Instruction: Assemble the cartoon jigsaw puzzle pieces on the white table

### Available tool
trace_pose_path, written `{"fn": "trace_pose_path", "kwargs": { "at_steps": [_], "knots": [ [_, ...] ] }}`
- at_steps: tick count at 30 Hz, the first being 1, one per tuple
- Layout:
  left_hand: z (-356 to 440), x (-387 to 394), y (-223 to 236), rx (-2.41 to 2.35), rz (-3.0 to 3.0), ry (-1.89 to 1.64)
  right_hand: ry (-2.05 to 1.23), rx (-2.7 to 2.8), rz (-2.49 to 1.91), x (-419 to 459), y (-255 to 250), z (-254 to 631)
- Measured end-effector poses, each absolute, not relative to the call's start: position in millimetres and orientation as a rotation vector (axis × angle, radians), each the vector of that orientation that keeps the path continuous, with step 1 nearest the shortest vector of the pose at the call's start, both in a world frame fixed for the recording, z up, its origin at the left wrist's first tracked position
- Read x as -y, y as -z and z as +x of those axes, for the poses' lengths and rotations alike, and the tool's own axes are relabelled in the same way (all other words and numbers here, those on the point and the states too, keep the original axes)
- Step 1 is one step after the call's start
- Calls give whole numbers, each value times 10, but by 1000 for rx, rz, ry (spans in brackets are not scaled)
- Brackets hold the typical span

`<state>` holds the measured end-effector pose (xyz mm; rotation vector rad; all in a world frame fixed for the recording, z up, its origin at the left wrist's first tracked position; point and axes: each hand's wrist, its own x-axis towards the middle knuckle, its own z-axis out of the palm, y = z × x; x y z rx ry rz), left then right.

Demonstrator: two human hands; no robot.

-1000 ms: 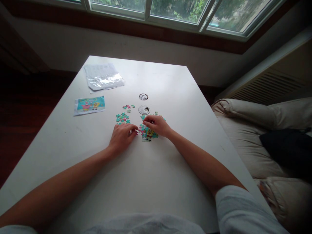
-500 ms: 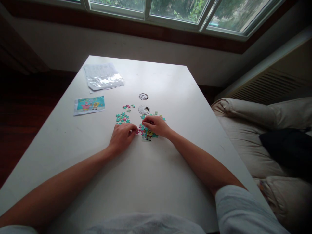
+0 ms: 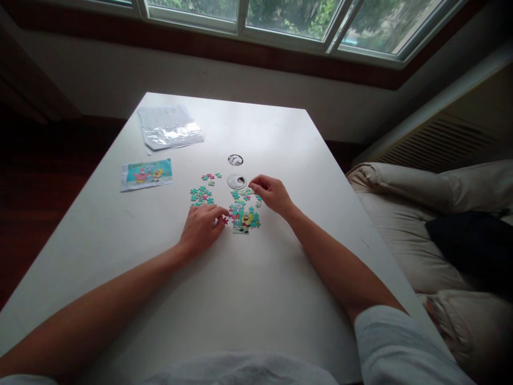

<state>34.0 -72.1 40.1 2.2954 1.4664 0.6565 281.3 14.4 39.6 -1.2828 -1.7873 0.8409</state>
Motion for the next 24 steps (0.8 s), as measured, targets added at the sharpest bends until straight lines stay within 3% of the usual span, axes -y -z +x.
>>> {"fn": "trace_pose_path", "kwargs": {
  "at_steps": [7,24],
  "knots": [
    [349,739,-398,-1433,2384,-585,-850,1533,-1292,-412,-376,3201],
    [452,946,-570,-1398,2895,-250,-720,1919,-1444,-317,-267,3109]
  ]
}}
